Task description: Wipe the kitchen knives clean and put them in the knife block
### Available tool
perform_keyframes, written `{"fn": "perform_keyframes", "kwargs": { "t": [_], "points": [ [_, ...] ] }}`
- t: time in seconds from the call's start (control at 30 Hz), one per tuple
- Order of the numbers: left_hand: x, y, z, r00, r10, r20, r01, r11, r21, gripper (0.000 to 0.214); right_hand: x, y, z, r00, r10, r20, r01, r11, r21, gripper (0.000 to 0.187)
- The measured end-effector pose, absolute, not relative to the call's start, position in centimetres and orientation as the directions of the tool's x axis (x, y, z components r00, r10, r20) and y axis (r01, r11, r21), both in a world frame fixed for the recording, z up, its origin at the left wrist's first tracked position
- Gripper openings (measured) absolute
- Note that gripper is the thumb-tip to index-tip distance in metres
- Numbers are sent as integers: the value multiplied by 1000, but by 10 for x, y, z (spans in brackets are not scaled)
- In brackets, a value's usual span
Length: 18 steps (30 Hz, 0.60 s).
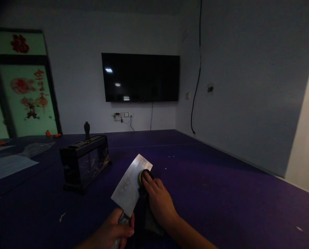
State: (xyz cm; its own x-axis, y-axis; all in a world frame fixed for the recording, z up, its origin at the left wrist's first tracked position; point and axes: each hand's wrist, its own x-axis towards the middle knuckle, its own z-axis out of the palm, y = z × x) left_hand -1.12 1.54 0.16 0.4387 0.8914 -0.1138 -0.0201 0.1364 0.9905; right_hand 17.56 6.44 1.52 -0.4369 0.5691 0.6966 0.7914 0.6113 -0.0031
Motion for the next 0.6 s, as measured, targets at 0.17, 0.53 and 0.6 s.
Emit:
{"fn": "perform_keyframes", "kwargs": {
  "t": [0.17, 0.53, 0.6],
  "points": [
    [-12, 13, -1, 462, 885, -64, -22, 84, 996, 34, 177, 63, 15, -429, 494, 756, 773, 634, 25, 56],
    [-9, 14, 2, 469, 881, -62, -18, 80, 997, 23, 175, 62, 16, -425, 513, 746, 782, 623, 17, 57],
    [-10, 15, 4, 453, 889, -70, 24, 66, 998, 23, 174, 60, 18, -421, 528, 737, 786, 618, 7, 56]
  ]
}}
